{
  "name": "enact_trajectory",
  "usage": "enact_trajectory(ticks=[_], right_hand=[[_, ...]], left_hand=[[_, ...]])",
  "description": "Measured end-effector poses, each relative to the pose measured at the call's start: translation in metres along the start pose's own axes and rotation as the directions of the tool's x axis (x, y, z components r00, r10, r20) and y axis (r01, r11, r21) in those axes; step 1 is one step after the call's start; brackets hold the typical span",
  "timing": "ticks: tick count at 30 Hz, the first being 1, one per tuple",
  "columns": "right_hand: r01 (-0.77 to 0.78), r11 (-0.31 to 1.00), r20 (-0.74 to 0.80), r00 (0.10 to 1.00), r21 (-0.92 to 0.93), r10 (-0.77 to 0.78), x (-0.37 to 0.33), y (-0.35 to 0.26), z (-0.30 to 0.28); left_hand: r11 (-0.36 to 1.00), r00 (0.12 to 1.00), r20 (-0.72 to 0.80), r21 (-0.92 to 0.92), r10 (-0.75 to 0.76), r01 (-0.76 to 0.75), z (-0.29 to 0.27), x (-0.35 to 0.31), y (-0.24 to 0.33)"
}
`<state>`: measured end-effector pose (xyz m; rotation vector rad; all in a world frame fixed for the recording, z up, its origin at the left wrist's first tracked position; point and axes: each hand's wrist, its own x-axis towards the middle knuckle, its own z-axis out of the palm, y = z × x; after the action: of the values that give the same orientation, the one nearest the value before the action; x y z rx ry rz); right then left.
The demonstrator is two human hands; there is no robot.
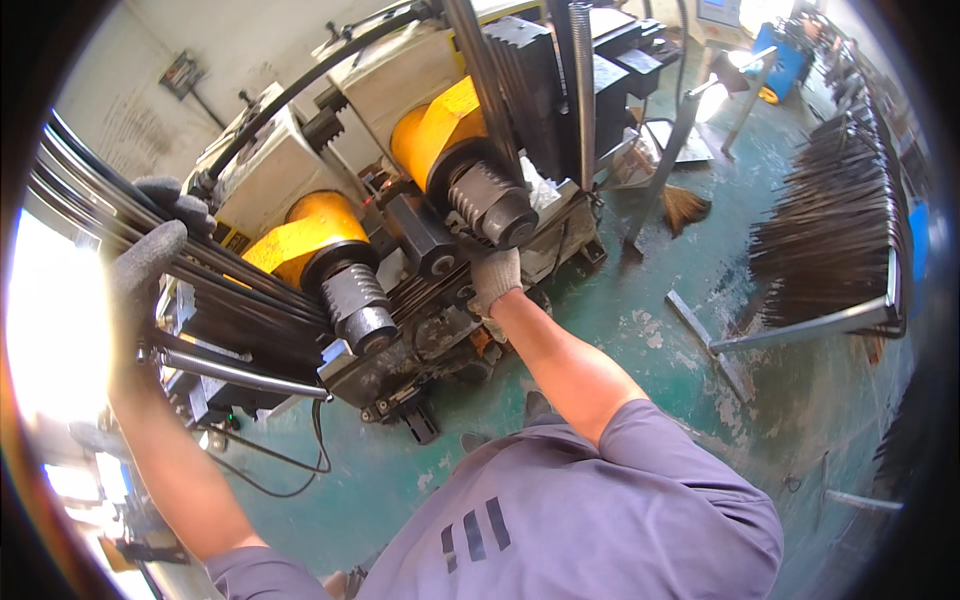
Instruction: The person picks up several metal strips from a rack, feeds them into a industrial bending machine, and kemudian places the bent strips onto a secondary storage rack.
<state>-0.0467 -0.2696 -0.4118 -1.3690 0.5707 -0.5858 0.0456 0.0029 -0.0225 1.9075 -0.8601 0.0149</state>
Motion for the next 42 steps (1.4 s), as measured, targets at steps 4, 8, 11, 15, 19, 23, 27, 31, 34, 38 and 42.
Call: enact_trajectory(ticks=[4,8,11,15,19,23,27,31,34,38,42], right_hand=[[0.324,0.281,0.269,0.939,-0.903,-0.215,-0.008,0.003,-0.01],[0.314,0.438,0.203,0.938,-0.842,-0.281,-0.005,0.013,-0.013],[0.252,0.688,0.106,0.963,-0.681,-0.248,0.004,0.025,-0.009],[0.346,0.656,0.149,0.929,-0.671,-0.339,0.005,0.025,-0.007],[0.092,0.984,0.063,0.995,-0.153,-0.083,0.004,0.016,-0.002],[0.452,0.735,0.079,0.872,-0.505,-0.482,0.038,0.075,-0.011],[0.282,0.83,0.12,0.959,-0.481,-0.256,-0.005,0.032,0.006],[-0.211,0.85,-0.056,0.961,0.483,0.271,-0.066,-0.053,-0.04],[-0.08,0.869,-0.093,0.985,0.489,0.143,-0.099,-0.06,-0.092],[-0.015,0.952,-0.258,0.961,0.305,0.098,-0.145,-0.025,-0.213],[0.101,0.854,-0.487,0.853,0.51,0.189,-0.2,-0.017,-0.375]], left_hand=[[0.999,0.996,0.085,0.021,0.022,-0.024,-0.015,0.01,-0.017],[0.992,0.999,0.019,0.124,-0.025,0.023,-0.007,0.008,-0.01],[0.983,0.999,0.011,0.178,-0.038,0.036,-0.008,0.006,-0.008],[0.973,0.997,0.026,0.22,-0.072,0.064,-0.011,0.004,-0.002],[0.974,0.999,-0.03,0.22,-0.045,0.051,0.003,-0.009,0.006],[0.981,0.999,0.03,0.194,-0.03,0.024,0.015,0.01,0.015],[0.927,0.99,-0.034,0.347,-0.137,0.14,-0.05,-0.01,-0.004],[0.934,0.987,-0.159,0.355,0.034,0.026,-0.036,-0.071,0.008],[0.998,0.924,-0.382,0.058,0.009,0.014,-0.009,-0.128,0.041],[0.989,0.762,-0.645,-0.142,-0.065,-0.036,0.047,-0.191,0.073],[0.989,0.761,-0.641,-0.149,-0.095,-0.002,0.171,-0.24,0.074]])
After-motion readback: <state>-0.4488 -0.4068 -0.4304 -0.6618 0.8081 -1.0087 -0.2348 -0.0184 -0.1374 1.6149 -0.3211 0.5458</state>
